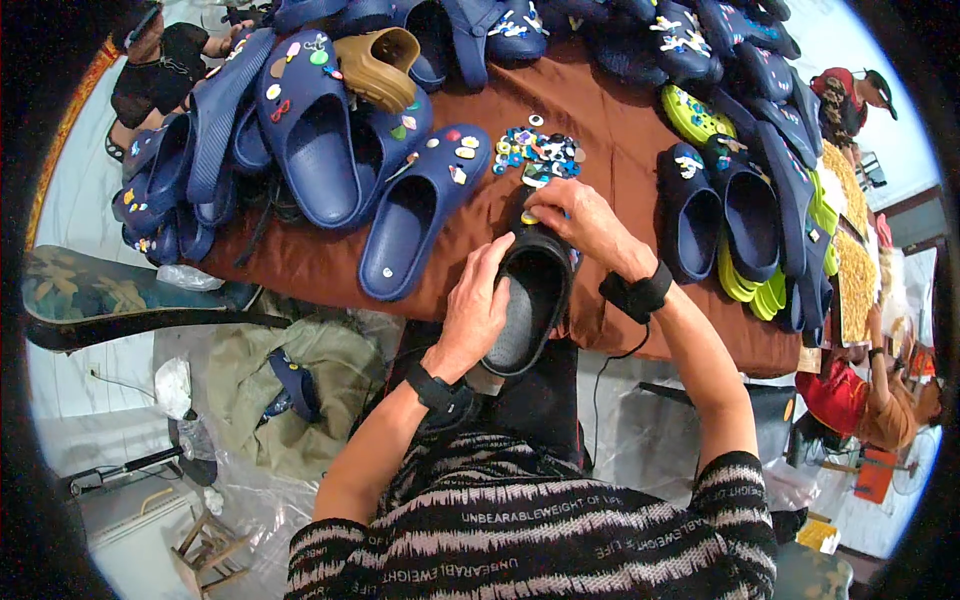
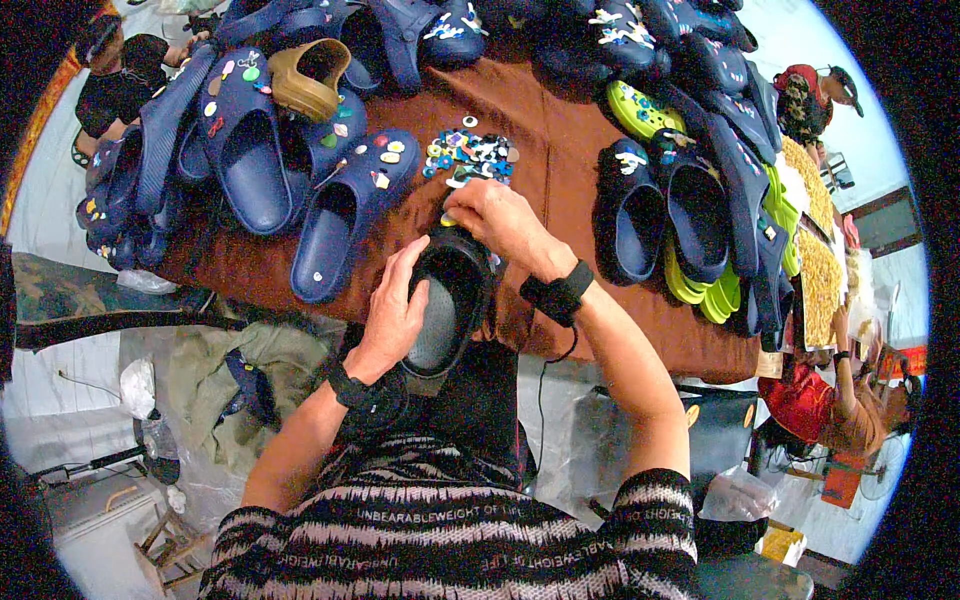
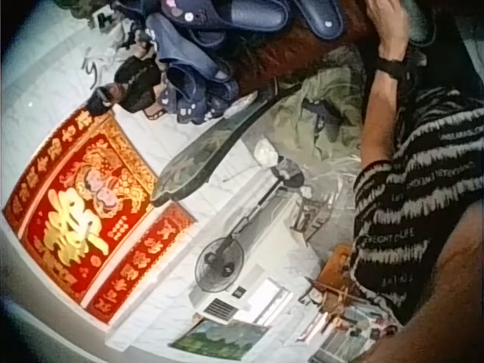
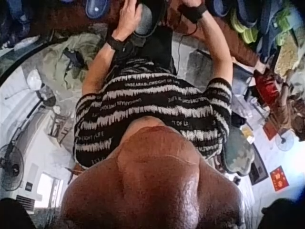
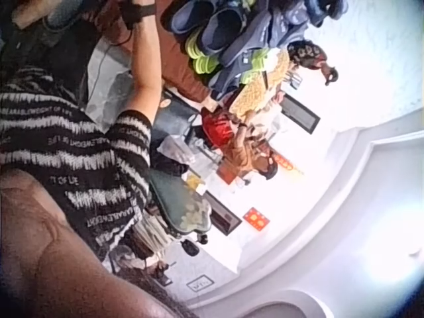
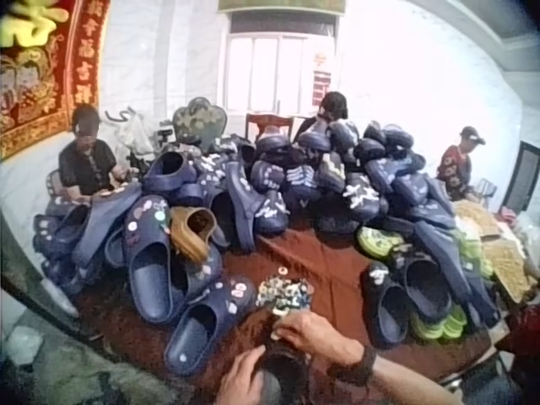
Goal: Attaching small decorative charms or badges to the surface of clogs.
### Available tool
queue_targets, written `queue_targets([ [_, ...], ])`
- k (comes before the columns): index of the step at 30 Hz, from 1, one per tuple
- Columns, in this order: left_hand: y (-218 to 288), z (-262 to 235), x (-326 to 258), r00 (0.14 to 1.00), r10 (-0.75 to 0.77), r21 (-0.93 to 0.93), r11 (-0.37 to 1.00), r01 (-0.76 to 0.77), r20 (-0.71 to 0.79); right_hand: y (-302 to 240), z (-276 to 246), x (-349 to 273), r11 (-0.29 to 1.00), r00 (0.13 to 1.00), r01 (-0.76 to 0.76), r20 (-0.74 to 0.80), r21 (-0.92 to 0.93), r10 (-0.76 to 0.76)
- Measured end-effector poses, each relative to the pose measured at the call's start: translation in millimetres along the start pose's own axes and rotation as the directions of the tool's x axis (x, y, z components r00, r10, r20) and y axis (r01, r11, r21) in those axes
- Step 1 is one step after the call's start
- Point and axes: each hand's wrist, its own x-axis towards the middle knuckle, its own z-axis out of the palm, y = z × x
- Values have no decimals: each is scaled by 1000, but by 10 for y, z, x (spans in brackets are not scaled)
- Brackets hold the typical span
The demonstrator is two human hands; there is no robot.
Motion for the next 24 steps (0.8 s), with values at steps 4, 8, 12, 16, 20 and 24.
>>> queue_targets([
  [4, -22, -6, -5, 1000, 13, 0, 1000, -13, -1, 47, -33, 6, 996, 997, 74, -9, -49, -75],
  [8, -33, 2, -43, 999, 20, 22, 1000, -19, -51, 356, -373, 61, 953, 909, -260, -295, 155, 295],
  [12, 17, 19, -31, 998, -60, -30, 998, 59, -32, 1068, -335, -141, 929, 910, -360, -186, 84, 370],
  [16, 6, 3, -42, 998, -52, -24, 998, 51, -41, 1072, -30, -145, 909, 894, -413, -166, 52, 415],
  [20, -24, -3, -51, 998, -44, -17, 999, 43, -47, 937, 85, -45, 851, 854, -508, -206, -132, 478],
  [24, -17, 12, -44, 999, -30, -20, 999, 29, -43, 881, 70, -64, 868, 871, -479, -189, -129, 453],
])
